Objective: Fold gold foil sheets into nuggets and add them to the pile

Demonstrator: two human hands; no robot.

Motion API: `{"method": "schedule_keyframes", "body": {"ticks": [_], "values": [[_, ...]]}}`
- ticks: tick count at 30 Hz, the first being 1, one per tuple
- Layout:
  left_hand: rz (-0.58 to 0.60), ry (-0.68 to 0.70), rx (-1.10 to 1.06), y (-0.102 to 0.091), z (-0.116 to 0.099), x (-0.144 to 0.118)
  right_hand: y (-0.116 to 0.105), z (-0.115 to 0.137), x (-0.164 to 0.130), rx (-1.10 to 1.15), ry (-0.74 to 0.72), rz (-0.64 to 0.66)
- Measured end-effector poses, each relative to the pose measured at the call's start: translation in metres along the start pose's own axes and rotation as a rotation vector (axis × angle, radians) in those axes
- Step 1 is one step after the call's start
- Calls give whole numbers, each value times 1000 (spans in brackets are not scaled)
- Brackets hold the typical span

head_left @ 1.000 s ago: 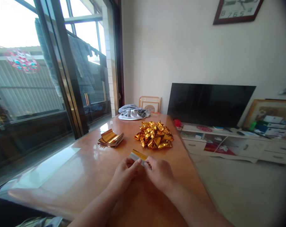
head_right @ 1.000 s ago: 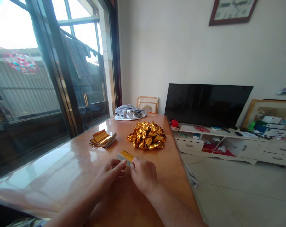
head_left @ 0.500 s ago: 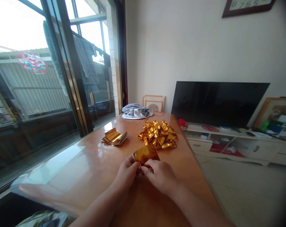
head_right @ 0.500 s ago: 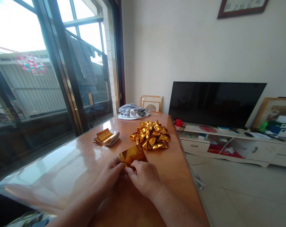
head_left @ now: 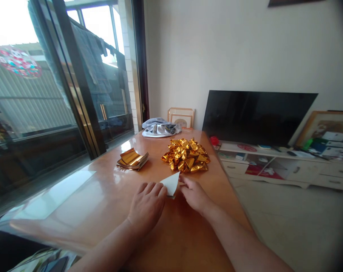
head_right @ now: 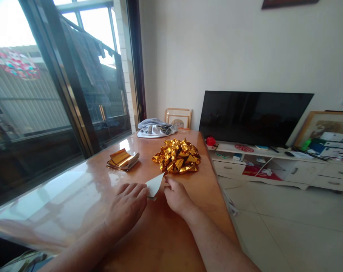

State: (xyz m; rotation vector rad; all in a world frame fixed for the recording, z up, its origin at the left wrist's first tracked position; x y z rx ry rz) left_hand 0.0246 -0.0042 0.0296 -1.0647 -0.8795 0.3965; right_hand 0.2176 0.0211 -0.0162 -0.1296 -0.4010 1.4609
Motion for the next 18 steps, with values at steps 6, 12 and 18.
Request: {"method": "schedule_keyframes", "body": {"ticks": [6,12,18], "values": [[208,43,12,12,-7,2,-28,16,-2,-331,-134,-273],[274,31,-52,16,-8,8,-13,46,-25,-537,-298,174],[273,15,-223,18,-7,12,-1,43,-27,-729,-253,358]]}}
Point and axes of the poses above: each hand's wrist, its own x-axis towards the middle knuckle, its own y-axis out of the palm, z = x × y, the point moved 3 cm from there along x, towards the middle knuckle, and after that the axes turned 5 degrees about x, right-handed, at the moved point
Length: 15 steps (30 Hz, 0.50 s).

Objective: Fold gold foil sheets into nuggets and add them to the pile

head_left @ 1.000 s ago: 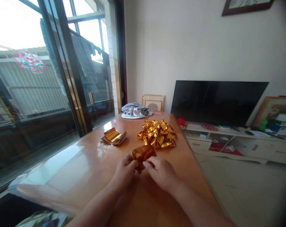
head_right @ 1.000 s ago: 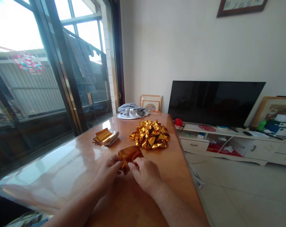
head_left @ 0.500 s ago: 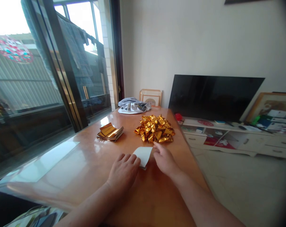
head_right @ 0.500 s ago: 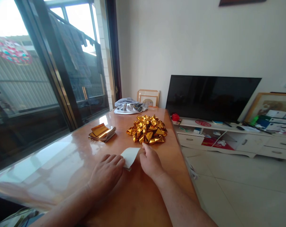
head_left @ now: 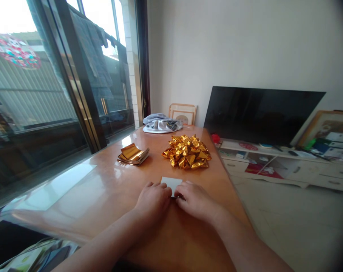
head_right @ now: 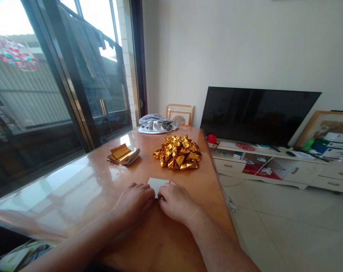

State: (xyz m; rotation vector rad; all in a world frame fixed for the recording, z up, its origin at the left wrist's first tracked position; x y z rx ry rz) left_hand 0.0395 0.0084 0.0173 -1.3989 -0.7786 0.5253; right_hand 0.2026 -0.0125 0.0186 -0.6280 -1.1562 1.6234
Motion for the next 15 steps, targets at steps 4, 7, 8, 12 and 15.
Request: {"method": "schedule_keyframes", "body": {"ticks": [4,7,8,12,15], "values": [[-33,-9,-205,8,15,-2,5,-10,4,91,-3,41],[-43,-74,-335,15,31,-4,7,-14,5,173,11,28],[-47,-93,-364,17,35,-3,8,-15,5,195,23,21],[-37,-133,-446,23,45,1,13,-21,8,278,138,-50],[1,-144,-487,27,49,7,17,-25,10,296,206,-80]]}}
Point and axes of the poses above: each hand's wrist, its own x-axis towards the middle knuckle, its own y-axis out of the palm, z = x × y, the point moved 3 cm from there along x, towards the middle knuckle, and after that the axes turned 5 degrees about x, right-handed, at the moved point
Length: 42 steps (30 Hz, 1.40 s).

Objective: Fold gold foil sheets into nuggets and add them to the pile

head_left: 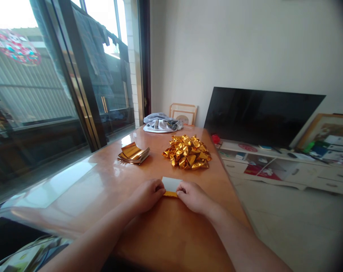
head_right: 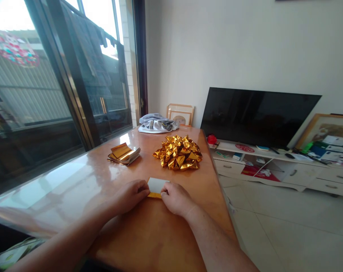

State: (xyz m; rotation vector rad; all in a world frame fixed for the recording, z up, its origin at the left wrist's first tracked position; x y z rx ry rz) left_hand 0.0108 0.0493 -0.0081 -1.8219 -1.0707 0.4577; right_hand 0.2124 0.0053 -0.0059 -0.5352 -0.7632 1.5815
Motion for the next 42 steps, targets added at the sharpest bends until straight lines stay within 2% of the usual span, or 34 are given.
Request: {"method": "schedule_keyframes", "body": {"ticks": [9,17,27,32,34,36,39,42], "values": [[80,-6,-24,-5,10,10,6,-10,1,-13,40,-36],[47,-10,13,1,11,10,8,-15,1,-22,47,-31],[49,31,60,-2,5,5,8,-16,0,-30,58,-21],[5,24,119,-4,-1,2,7,-13,0,-43,59,-14],[-31,88,198,-7,-10,-1,6,-11,-1,-47,56,-9],[-41,208,304,-9,-21,-4,6,-10,-1,-62,53,-9],[8,379,418,-7,-33,-8,5,-8,-1,-99,57,-19],[40,451,496,-3,-36,-9,3,-7,-1,-130,74,-26]]}}
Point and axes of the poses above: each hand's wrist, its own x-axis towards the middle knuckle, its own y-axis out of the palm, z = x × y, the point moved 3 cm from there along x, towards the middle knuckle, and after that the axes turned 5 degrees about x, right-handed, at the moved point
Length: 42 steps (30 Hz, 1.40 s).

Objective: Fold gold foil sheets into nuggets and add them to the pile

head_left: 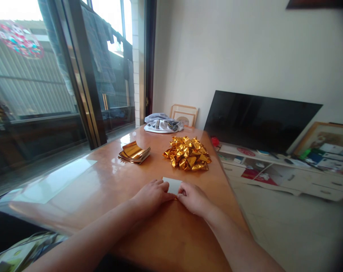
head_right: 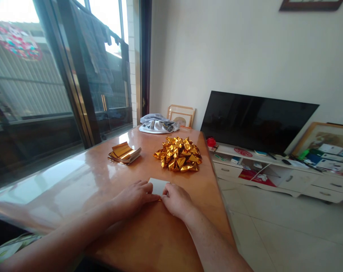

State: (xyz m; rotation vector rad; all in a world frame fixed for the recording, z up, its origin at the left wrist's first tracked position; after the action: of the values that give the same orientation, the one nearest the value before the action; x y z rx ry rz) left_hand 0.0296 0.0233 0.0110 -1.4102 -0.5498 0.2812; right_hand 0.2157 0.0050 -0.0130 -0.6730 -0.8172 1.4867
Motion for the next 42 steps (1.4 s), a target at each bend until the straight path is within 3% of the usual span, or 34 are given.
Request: {"method": "schedule_keyframes", "body": {"ticks": [11,17,21,26,29,34,42], "values": [[1,79,93,4,-2,3,-27,1,-9,-113,68,23],[18,90,153,1,-5,3,-23,30,-30,-260,-118,138],[13,85,158,0,-7,1,-20,41,-45,-353,-105,212],[44,-9,119,-1,-16,0,-29,52,-53,-445,-66,276],[81,-97,122,0,-30,1,-30,59,-55,-520,-95,322],[44,-168,115,0,-56,-3,-27,57,-55,-540,-118,326],[-19,-308,37,1,-49,-29,-24,48,-55,-548,-108,315]]}}
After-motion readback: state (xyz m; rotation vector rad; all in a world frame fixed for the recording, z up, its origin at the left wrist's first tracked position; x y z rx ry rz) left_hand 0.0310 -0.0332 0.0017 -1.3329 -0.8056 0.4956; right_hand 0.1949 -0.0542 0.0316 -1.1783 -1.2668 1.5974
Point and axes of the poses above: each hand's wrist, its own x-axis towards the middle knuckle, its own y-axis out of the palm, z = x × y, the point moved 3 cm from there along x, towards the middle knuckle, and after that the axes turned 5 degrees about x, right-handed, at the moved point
